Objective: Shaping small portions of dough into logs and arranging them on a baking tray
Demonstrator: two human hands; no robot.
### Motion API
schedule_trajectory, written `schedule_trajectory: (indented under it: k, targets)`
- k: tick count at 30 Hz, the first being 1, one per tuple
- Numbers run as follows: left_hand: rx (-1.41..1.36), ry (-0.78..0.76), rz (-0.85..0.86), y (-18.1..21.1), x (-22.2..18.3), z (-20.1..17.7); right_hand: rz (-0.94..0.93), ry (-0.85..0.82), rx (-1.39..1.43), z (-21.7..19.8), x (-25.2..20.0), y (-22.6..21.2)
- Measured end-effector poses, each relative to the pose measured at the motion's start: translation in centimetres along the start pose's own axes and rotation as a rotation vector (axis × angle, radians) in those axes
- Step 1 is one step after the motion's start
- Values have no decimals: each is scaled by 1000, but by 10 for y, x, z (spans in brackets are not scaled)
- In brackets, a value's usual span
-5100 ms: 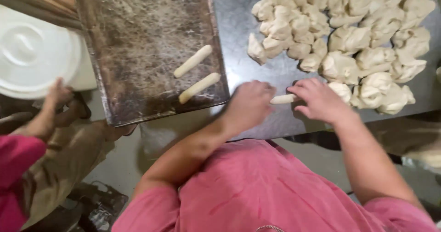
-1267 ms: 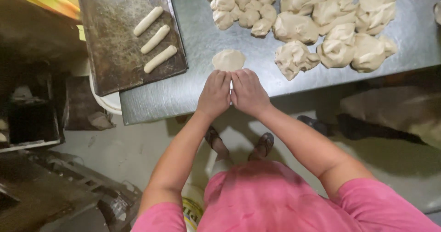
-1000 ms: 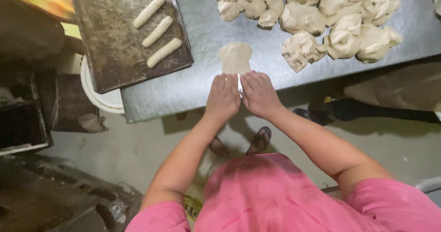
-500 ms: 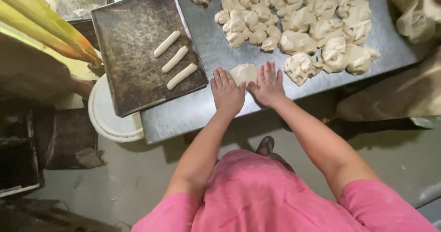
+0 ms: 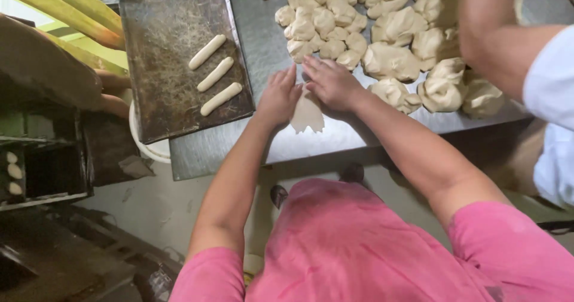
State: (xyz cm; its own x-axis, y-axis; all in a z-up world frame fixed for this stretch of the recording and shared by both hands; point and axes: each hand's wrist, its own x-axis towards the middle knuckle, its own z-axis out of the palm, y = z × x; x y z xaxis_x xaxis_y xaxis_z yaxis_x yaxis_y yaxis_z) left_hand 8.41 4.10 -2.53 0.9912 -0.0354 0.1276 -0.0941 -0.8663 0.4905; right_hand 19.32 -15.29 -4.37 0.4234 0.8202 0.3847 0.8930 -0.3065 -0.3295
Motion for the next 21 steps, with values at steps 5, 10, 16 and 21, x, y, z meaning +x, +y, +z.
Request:
schedule_trajectory:
  k: [5, 10, 16, 21]
  targets:
    - [189, -13, 35, -13, -19, 32, -14, -105, -153, 13, -21, -20]
    - [-30, 191, 83, -13, -26, 45, -55, 5, 54, 27, -23, -1]
    - [44, 243, 270, -12, -37, 27, -15, -73, -160, -6, -30, -21]
    - [174, 350, 214, -19, -43, 37, 186, -70, -230, 4, -34, -35]
